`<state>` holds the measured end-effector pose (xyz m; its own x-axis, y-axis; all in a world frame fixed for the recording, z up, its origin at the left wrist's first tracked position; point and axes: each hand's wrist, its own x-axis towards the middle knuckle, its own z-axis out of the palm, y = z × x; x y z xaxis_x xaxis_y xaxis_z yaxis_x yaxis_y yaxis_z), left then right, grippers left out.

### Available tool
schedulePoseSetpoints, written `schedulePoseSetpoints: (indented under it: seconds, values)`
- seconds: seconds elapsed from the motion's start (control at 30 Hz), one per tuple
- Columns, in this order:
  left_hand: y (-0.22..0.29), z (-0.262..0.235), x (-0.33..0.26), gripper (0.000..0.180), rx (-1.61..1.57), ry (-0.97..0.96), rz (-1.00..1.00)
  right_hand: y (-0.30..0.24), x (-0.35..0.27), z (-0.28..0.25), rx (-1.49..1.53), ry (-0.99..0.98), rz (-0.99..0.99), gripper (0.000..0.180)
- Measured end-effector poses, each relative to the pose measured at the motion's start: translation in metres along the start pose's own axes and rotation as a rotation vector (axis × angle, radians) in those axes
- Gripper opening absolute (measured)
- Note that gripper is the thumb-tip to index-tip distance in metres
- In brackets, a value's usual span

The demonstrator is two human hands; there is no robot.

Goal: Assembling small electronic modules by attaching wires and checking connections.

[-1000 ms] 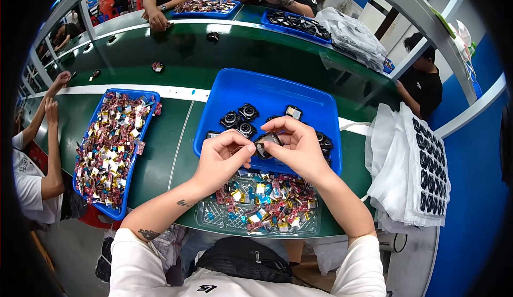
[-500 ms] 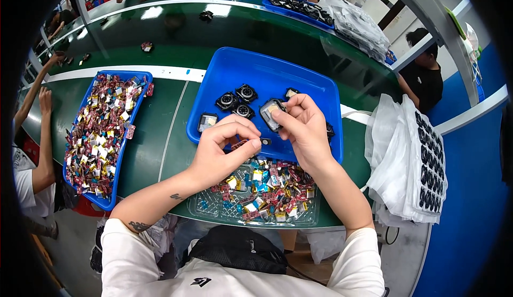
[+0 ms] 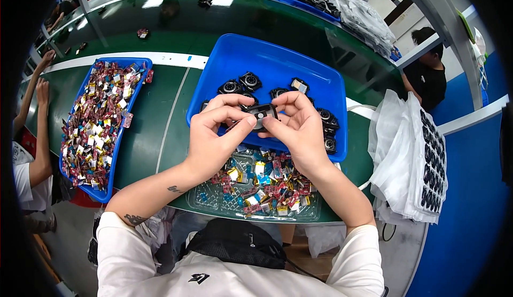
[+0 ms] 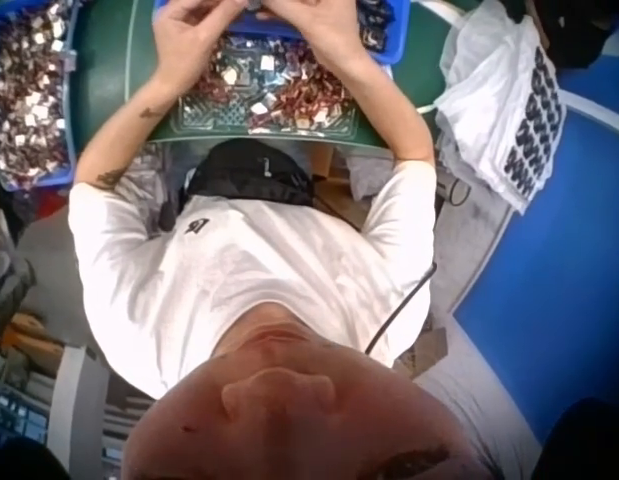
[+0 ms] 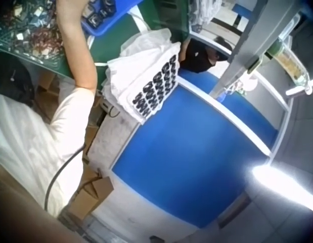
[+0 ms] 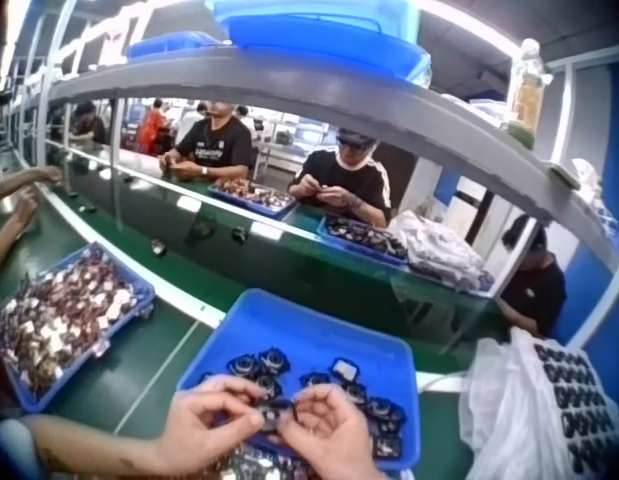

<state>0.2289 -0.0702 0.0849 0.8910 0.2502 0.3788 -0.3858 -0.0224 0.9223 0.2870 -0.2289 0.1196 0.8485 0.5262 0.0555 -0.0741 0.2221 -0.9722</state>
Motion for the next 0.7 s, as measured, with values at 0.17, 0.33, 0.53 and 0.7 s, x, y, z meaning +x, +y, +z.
schedulePoseSetpoints:
  seconds: [0.17, 0.33, 0.53, 0.7]
  values:
    - [0.0014, -0.0008, 0.0001, 0.006, 0.079, 0.01, -0.011, 0.0011, -0.003, 0.0042, -0.13, -0.077, -0.051, 0.027]
    - [0.001, -0.0013, 0.0007, 0.006, 0.154, 0.029, 0.007, 0.0015, -0.0046, 0.0056, -0.196, -0.061, -0.093, 0.025]
    - [0.0013, -0.0011, 0.0005, 0.006, 0.071, 0.043, -0.031, 0.0011, -0.0044, 0.0073, -0.189, -0.071, -0.135, 0.024]
    - [0.001, -0.0017, 0.0001, 0.006, 0.09, 0.034, -0.053, 0.0055, -0.0053, 0.0059, -0.255, -0.067, -0.182, 0.023]
